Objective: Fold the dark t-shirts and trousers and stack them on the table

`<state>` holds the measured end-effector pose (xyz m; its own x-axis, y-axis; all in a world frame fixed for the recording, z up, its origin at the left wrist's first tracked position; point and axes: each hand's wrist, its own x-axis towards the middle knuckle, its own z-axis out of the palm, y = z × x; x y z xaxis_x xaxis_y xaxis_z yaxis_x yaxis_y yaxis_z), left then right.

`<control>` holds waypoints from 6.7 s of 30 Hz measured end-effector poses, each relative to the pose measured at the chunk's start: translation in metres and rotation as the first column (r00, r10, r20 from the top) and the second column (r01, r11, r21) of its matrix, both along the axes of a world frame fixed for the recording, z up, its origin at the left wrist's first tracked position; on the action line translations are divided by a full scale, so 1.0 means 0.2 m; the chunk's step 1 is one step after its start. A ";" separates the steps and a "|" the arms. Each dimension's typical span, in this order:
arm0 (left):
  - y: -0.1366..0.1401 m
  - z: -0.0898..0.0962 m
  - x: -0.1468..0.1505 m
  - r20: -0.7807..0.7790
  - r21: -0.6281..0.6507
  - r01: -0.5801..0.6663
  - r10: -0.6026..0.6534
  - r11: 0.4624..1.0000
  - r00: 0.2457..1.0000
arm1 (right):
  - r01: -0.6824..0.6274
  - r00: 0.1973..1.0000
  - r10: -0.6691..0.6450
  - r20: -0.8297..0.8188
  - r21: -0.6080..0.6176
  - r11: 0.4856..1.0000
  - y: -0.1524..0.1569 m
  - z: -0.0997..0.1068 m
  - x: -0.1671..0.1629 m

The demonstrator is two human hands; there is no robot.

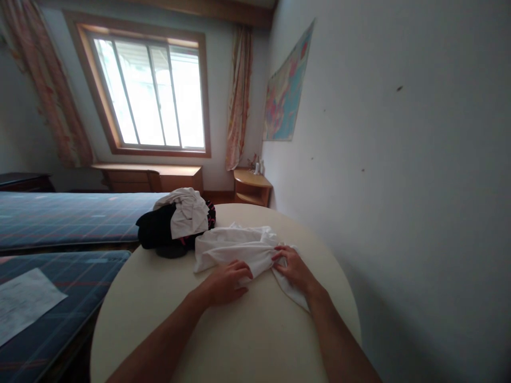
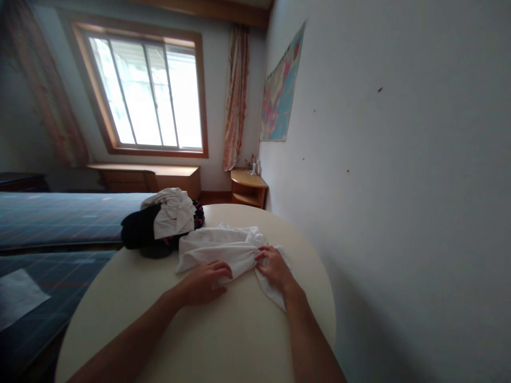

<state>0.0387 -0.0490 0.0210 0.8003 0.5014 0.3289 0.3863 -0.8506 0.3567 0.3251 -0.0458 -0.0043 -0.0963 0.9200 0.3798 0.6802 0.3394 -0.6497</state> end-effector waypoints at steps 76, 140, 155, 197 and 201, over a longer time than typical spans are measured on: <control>0.09 -0.13 -0.07 -0.030 0.058 -0.424 0.427 0.904 0.904 | -0.003 0.903 0.029 0.429 -0.062 0.998 -0.11 0.04 -0.20; 0.02 -0.05 0.05 -0.040 -0.367 -0.460 0.480 0.809 0.876 | 0.571 0.770 -0.478 0.422 -0.121 0.812 -0.08 0.10 -0.12; 0.14 0.03 -0.07 0.523 -0.429 -0.625 0.743 0.653 0.417 | 0.364 0.883 -0.337 0.325 -0.024 0.931 -0.04 0.04 -0.07; 0.24 -0.18 0.02 -0.347 -0.094 -0.488 0.431 0.868 0.833 | 0.397 0.855 -0.085 0.512 -0.541 0.741 0.23 0.05 0.15; 0.38 -0.16 0.12 -0.379 -0.061 -0.543 0.484 0.837 0.789 | 0.447 0.834 -0.152 0.531 -0.487 0.750 0.25 0.01 0.11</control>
